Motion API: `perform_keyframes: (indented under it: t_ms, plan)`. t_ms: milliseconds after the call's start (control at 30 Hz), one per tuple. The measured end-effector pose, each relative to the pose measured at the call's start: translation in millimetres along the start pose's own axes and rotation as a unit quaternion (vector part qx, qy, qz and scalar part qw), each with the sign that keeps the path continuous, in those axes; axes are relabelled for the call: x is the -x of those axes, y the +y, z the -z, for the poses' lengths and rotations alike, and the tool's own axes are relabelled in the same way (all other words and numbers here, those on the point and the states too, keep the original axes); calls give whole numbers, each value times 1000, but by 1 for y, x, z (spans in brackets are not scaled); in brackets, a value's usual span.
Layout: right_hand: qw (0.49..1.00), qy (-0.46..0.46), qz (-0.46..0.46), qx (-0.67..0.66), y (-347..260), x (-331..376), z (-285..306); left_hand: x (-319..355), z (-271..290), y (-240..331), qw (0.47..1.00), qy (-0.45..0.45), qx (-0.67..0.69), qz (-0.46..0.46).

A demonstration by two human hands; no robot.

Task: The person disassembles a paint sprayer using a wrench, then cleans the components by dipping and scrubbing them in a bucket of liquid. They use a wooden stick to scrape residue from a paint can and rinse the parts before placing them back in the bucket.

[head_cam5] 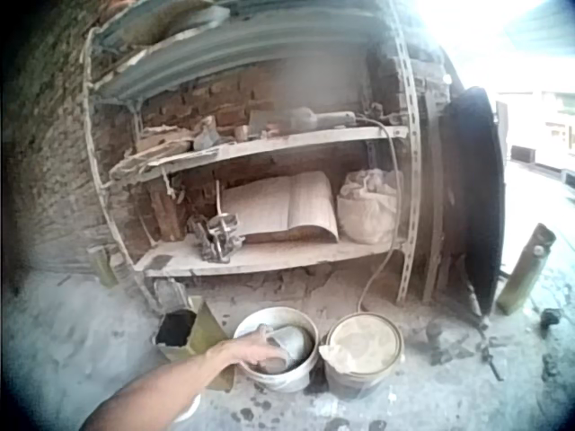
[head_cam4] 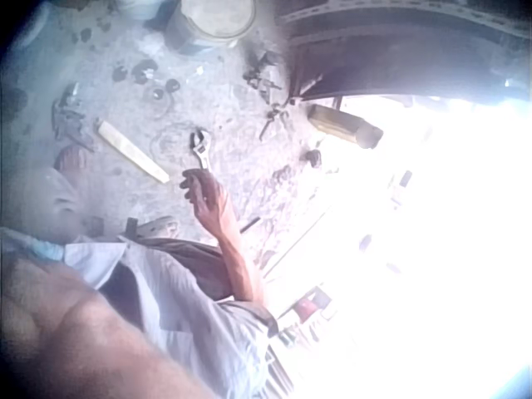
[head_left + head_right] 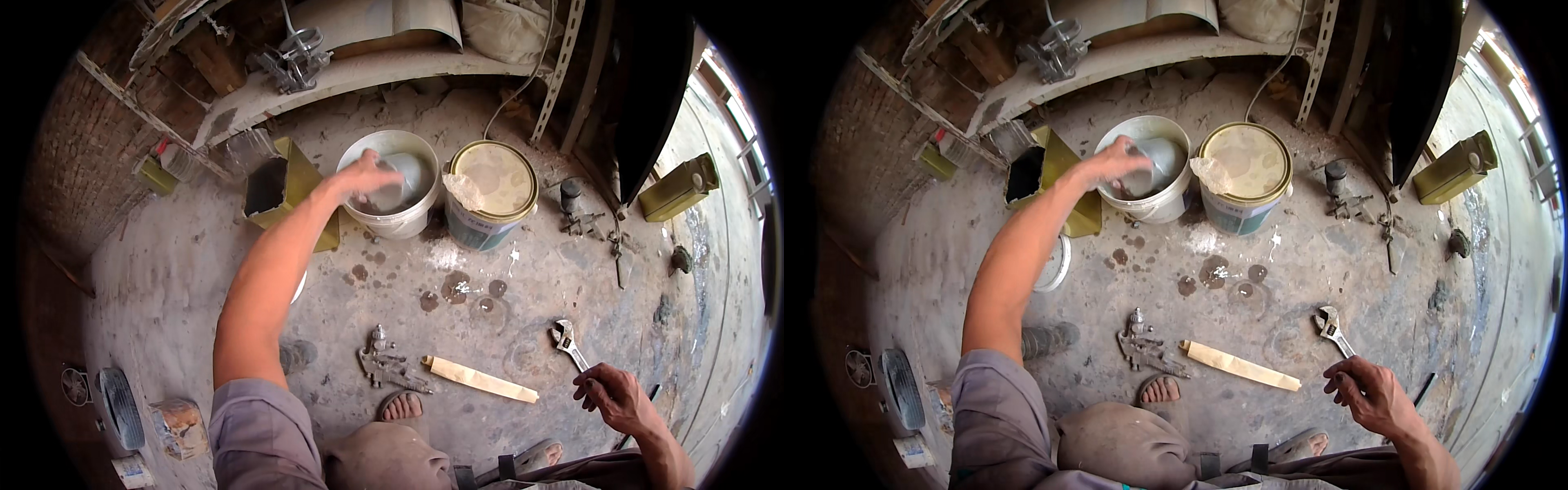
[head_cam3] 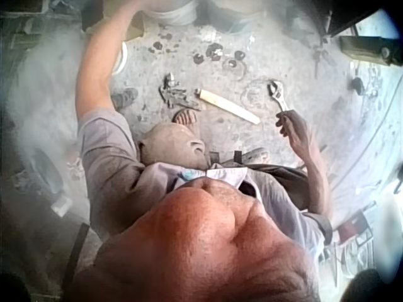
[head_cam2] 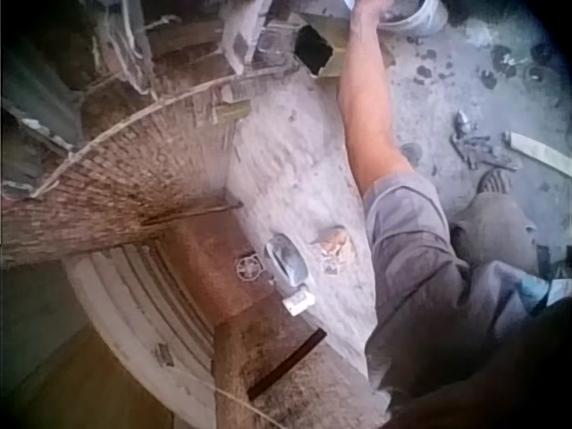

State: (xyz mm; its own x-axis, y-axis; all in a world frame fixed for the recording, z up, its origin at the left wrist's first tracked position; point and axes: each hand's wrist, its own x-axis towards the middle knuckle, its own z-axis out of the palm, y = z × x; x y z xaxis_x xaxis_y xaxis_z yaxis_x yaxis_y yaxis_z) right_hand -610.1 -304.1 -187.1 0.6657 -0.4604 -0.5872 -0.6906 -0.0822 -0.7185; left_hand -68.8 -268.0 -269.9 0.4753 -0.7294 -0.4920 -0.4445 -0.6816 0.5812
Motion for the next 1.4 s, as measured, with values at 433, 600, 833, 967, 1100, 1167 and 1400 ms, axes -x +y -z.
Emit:
perform_keyframes:
  t_ms: [433, 600, 833, 967, 1100, 1167, 1400]
  plan:
    - [1000, 1, -10, -4, -2, -5, -1, -32, 8, 21, 984, 128, -120, -25]
    - [1000, -4, -11, -1, -3, -8, -1, -32, -11, 20, 984, 133, -115, -35]
    - [1000, -6, -6, 0, -3, -9, 0, -36, -4, 9, 983, 163, 58, -57]
    - [1000, -9, 4, -10, -1, -10, -2, -47, 19, -44, 981, 153, 106, -64]
    - [1000, 1, -5, -14, 0, -10, 0, -33, 12, -22, 988, 52, -145, 2]
    - [1000, 1, -3, -13, -2, -9, 0, -28, 6, -19, 968, 73, -238, -5]
    - [1000, 4, -8, -10, 0, -5, 2, -16, 15, -22, 973, 106, -196, -63]
